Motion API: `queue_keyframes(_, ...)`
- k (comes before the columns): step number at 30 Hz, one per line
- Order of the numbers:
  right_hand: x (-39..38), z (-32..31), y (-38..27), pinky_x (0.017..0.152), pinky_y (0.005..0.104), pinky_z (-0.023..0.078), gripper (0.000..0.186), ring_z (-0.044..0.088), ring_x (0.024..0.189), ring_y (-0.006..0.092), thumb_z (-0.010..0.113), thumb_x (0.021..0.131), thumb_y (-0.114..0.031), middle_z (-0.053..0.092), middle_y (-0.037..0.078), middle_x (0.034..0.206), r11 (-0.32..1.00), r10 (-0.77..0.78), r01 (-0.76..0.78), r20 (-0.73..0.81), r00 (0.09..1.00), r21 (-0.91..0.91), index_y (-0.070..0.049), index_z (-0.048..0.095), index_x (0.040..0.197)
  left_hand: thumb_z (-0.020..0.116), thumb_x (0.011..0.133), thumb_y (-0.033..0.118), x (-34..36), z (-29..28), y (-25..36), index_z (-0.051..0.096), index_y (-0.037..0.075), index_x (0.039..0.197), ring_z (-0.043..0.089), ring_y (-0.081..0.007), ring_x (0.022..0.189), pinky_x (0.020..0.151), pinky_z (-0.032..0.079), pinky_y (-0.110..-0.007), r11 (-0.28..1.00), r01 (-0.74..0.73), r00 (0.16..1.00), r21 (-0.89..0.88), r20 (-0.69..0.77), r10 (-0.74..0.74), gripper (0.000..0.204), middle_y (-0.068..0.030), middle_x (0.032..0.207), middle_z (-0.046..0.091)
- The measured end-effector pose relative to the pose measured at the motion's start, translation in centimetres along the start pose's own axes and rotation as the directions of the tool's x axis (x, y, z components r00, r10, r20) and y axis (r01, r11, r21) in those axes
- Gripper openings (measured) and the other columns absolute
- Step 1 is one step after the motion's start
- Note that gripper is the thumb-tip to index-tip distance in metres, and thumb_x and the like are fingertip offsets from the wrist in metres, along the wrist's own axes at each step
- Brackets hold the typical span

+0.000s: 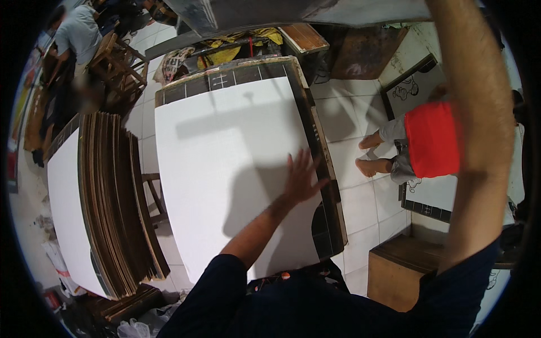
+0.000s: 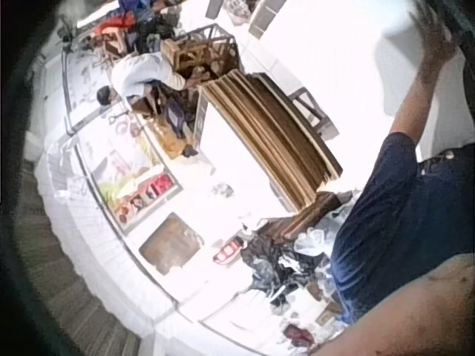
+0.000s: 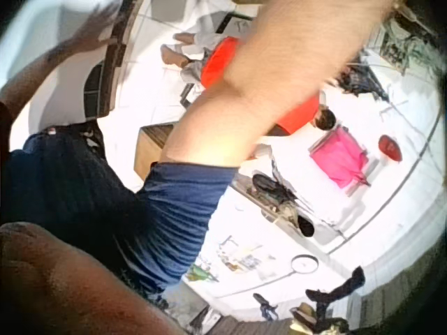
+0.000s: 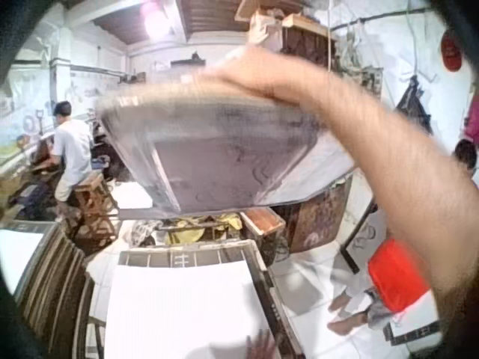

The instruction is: The person performs manual screen printing on white cardboard sheets. They place a sheet on a table, align a screen frame, use a squeegee to pull ink across the screen, lift the frame to reveal a printed cartoon character, and move the finished sheet aside. The process is repeated for multiple sheets.

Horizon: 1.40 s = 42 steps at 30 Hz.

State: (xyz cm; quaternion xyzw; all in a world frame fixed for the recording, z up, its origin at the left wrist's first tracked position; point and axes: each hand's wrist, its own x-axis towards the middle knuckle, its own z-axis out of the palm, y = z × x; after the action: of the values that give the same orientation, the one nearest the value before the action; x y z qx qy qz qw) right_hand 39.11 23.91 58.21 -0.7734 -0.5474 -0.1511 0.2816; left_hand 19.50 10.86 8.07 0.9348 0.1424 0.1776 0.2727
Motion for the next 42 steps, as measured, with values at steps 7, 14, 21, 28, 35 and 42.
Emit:
queue_keyframes(7,-18.3,4.1,-0.1,0.096,0.0495,0.053,0.084,0.072,0.114,0.0306,0.081,0.071,-0.081,0.076,0.015,0.116,0.973,-0.225,0.217,-0.122,0.967,-0.081,-0.010,0.077,0.116,0.046,0.112,0.053,-2.0,-19.9,7.8,0.043,0.008,0.160,0.048,-0.0385,0.145,0.121,0.038,-0.054,0.538,-0.031,0.791,-0.842,-0.350,-0.502,0.065,-0.0211,0.155,0.052)
queue_keyframes(14,-43.4,14.9,-1.2,0.094,0.0478,0.042,0.052,0.061,0.102,0.0280,0.087,0.077,-0.056,0.063,0.005,0.101,0.995,-0.092,0.094,0.054,0.994,-0.044,-0.016,0.073,0.106,0.029,0.111,0.068,-10.2,-13.8,9.0,0.050,0.012,0.147,0.063,-0.0289,0.120,0.101,0.052,-0.051,-0.373,0.056,0.318,-0.926,0.371,-0.873,0.070,-0.0143,0.138,0.062)
queue_keyframes(21,-49.1,22.8,1.5,0.101,0.0482,0.040,0.046,0.059,0.106,0.0276,0.084,0.082,-0.048,0.064,0.005,0.108,0.999,-0.021,0.007,0.261,0.965,0.053,-0.013,0.072,0.108,0.048,0.110,0.060,-19.2,-7.4,0.2,0.051,0.007,0.145,0.067,-0.0273,0.117,0.098,0.054,-0.050,-0.288,0.740,0.310,-0.607,0.689,-0.655,0.064,-0.0164,0.133,0.067)
queue_keyframes(28,-43.7,24.3,3.9,0.088,0.0442,0.042,0.027,0.058,0.096,0.0287,0.083,0.083,-0.022,0.062,0.005,0.097,0.996,-0.046,0.008,0.432,0.901,0.089,-0.015,0.068,0.104,0.095,0.068,0.058,-18.0,-7.0,-0.3,0.008,-0.012,0.164,0.011,-0.0505,0.161,0.128,0.013,-0.064,0.726,0.661,0.749,0.189,-0.121,-0.651,0.147,-0.0346,0.169,0.020)
queue_keyframes(35,-29.8,34.8,9.2,0.093,0.0458,0.041,0.026,0.057,0.101,0.0291,0.077,0.085,-0.011,0.061,0.005,0.100,0.997,-0.083,0.083,0.144,0.986,0.003,-0.017,0.068,0.109,0.088,0.067,0.075,-17.4,-6.3,-0.9,-0.002,-0.011,0.164,-0.001,-0.0538,0.161,0.126,0.001,-0.072,0.631,0.744,0.638,0.219,0.045,-0.769,0.157,-0.0345,0.171,0.009)
queue_keyframes(42,-23.8,41.1,10.7,0.094,0.0454,0.041,0.032,0.059,0.106,0.0267,0.081,0.083,-0.013,0.064,0.002,0.107,0.993,-0.093,0.102,0.155,0.984,-0.057,-0.017,0.068,0.112,0.079,0.074,0.081,-17.6,-6.2,-1.0,-0.006,-0.012,0.163,-0.006,-0.0562,0.160,0.125,-0.003,-0.071,0.669,0.710,0.676,0.220,0.055,-0.735,0.154,-0.0369,0.170,0.003)
